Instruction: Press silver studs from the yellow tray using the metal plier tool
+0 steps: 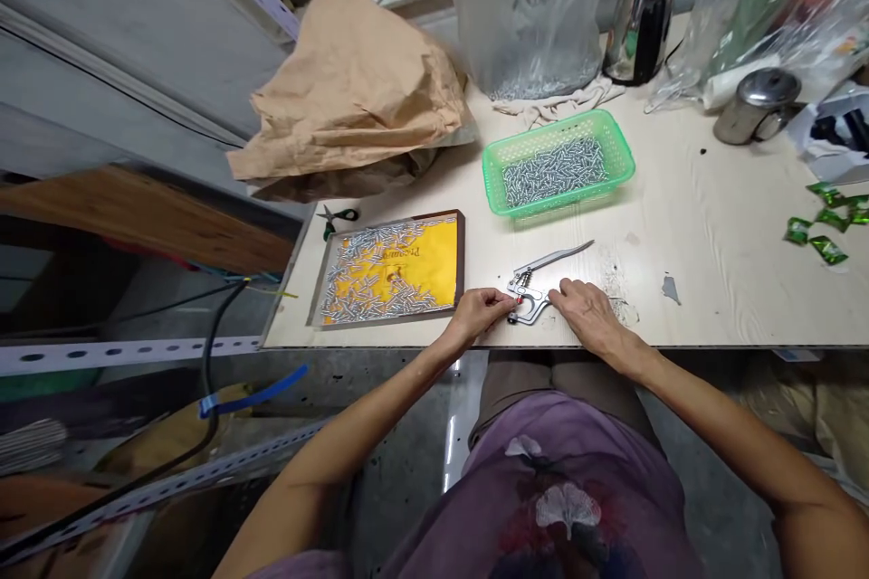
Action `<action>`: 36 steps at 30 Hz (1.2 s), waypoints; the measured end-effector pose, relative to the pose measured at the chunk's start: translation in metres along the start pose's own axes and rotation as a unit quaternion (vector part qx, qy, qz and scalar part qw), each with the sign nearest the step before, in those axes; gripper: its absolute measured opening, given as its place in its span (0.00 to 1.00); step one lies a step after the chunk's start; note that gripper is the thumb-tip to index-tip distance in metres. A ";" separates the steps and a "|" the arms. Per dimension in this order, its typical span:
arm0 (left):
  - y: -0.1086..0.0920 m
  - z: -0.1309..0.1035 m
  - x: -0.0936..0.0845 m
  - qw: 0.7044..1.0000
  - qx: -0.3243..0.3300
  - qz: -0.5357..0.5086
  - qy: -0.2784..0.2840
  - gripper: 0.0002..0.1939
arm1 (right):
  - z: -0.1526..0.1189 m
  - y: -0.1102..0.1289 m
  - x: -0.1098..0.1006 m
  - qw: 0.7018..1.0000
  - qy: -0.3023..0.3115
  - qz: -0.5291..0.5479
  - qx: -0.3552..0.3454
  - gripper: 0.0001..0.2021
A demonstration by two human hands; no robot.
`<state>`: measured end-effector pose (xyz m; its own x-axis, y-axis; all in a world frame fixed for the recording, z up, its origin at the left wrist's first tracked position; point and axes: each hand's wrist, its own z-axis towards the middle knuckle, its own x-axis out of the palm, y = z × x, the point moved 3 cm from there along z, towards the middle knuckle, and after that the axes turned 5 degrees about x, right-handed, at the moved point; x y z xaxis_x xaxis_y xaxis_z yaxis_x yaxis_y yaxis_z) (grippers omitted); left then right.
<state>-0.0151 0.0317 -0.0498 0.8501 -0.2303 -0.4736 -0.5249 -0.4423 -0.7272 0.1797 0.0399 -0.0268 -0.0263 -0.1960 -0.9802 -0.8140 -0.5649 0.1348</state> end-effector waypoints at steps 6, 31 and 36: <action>-0.009 0.000 -0.003 0.997 -0.030 0.050 0.056 0.11 | -0.001 0.000 0.001 1.000 -0.018 -0.001 -0.006 0.13; -0.020 0.010 -0.007 0.972 -0.133 -0.001 0.196 0.14 | 0.026 -0.034 0.014 0.998 -0.039 0.038 -0.025 0.46; -0.019 0.009 -0.007 0.972 -0.131 -0.005 0.196 0.14 | 0.034 -0.038 0.018 0.997 -0.045 0.053 -0.035 0.48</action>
<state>-0.0118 0.0498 -0.0377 0.8330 -0.5141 -0.2048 -0.5315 -0.6402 -0.5546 0.1900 0.0850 -0.0547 -0.1638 -0.1872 -0.9686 -0.7620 -0.5995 0.2447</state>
